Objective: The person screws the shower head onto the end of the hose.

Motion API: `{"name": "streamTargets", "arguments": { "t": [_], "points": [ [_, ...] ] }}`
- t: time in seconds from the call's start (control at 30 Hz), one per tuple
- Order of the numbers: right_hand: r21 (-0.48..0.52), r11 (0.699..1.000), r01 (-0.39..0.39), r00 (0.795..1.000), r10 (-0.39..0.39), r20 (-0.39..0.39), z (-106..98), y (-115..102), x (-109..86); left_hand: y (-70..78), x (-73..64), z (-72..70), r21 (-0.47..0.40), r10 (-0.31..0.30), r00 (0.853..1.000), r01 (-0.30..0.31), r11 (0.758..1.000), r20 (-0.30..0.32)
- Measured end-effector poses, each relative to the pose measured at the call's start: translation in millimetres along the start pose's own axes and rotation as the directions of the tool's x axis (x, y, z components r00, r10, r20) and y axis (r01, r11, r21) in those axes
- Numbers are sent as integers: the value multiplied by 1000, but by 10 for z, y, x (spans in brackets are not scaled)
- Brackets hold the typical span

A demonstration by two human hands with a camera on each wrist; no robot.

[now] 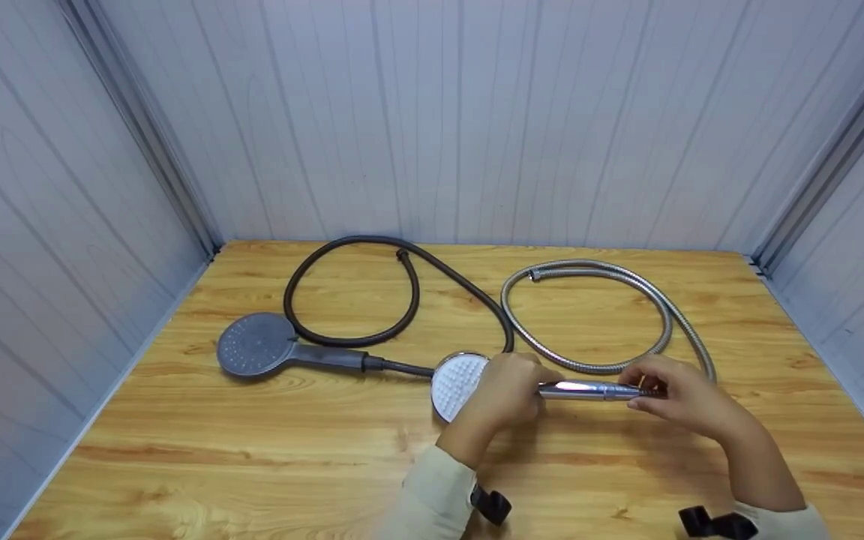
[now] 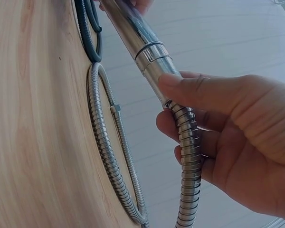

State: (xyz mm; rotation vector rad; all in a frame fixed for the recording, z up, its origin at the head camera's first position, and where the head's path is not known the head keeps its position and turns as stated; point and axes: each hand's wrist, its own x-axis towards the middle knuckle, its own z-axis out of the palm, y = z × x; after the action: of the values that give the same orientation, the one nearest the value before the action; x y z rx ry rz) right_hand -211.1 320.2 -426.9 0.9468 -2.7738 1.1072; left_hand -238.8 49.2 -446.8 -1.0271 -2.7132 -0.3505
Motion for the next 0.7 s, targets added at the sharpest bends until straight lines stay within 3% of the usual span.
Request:
{"name": "streamTargets", "arguments": {
  "t": [0.7],
  "points": [
    [-10,1000,-25,999,26,20,-13,-19,-8,19,-6,-31,-32,-13,1000,13,999,-2]
  ]
}}
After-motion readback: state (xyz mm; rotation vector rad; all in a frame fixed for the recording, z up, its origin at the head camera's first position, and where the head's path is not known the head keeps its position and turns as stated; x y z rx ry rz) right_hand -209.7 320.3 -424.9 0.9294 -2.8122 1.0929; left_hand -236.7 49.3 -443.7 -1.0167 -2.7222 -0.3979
